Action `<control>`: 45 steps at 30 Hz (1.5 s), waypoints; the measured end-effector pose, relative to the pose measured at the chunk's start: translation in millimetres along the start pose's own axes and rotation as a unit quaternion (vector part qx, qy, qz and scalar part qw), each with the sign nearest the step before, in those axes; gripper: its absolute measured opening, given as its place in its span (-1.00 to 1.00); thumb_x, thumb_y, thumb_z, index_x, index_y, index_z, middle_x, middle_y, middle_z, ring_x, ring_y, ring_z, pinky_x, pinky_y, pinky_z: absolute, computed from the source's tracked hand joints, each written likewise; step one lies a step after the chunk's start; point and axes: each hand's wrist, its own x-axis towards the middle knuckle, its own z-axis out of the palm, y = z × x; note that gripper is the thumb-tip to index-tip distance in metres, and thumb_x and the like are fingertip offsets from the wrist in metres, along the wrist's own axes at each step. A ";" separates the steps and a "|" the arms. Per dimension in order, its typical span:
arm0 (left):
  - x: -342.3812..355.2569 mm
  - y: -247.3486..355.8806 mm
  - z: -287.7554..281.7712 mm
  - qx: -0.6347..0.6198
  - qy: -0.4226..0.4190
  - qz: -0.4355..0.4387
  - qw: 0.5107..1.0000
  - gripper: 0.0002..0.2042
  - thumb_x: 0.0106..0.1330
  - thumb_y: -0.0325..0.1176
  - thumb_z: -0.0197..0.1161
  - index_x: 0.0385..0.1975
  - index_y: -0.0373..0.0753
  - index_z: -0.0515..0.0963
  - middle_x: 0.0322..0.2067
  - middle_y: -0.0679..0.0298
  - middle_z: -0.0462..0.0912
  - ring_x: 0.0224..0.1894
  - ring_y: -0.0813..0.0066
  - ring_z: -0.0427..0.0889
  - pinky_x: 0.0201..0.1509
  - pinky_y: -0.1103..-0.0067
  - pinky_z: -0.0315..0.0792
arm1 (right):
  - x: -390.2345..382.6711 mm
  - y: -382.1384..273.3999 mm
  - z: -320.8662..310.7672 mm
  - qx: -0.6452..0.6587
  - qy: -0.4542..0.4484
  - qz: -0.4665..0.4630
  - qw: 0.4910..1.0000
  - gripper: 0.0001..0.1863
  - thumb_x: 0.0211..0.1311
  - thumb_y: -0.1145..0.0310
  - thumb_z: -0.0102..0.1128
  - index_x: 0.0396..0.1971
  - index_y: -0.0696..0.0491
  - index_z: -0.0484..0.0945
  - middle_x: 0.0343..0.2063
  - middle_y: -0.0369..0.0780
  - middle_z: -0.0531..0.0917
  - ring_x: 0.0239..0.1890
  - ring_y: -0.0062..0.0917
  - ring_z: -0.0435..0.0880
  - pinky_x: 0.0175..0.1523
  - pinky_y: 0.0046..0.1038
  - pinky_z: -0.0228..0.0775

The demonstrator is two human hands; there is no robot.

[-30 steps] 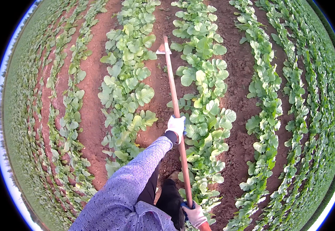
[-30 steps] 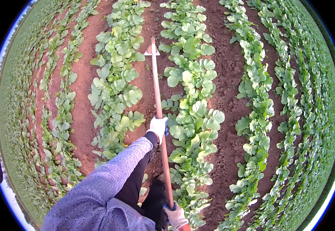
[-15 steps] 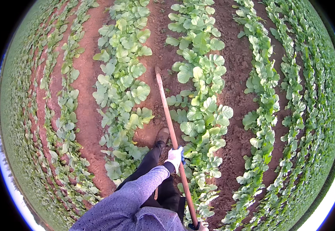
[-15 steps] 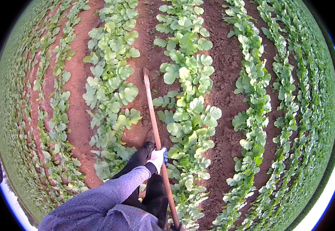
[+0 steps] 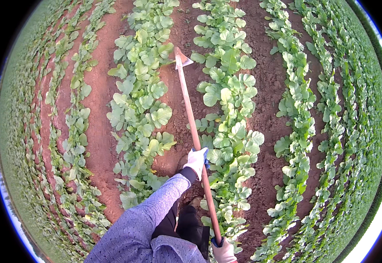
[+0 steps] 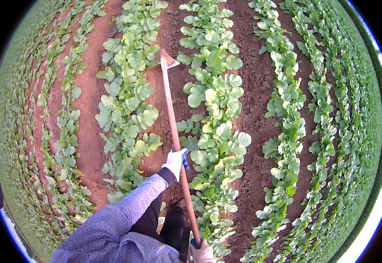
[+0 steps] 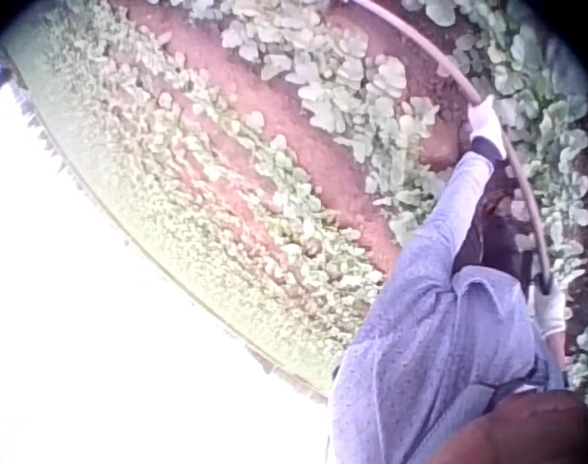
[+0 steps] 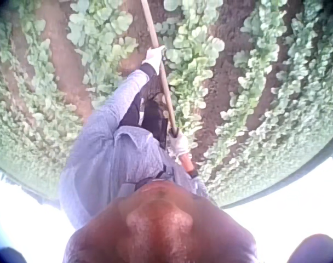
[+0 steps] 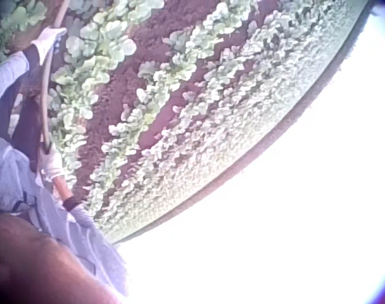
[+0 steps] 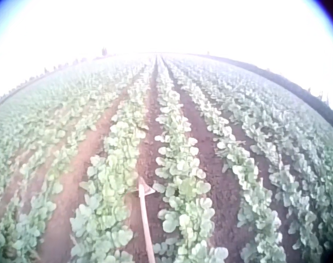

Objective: The person uses a hoe to loosen soil and remove weeds between rows of leafy green plants in an outdoor field. The person occasionally pulls weeds by hand and continues working along the rows.

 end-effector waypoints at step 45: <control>106.2 121.4 96.3 0.083 0.044 -0.109 0.990 -0.78 0.18 -0.29 0.35 -0.47 -0.15 0.39 -0.69 0.42 0.35 -0.76 0.55 0.31 -0.74 0.51 0.26 | 4.8 -131.5 -175.8 0.070 -0.174 0.107 0.976 -0.41 0.06 0.06 0.34 0.01 0.11 0.44 -0.34 -0.11 0.68 -0.25 -0.32 0.68 -0.11 -0.36 0.51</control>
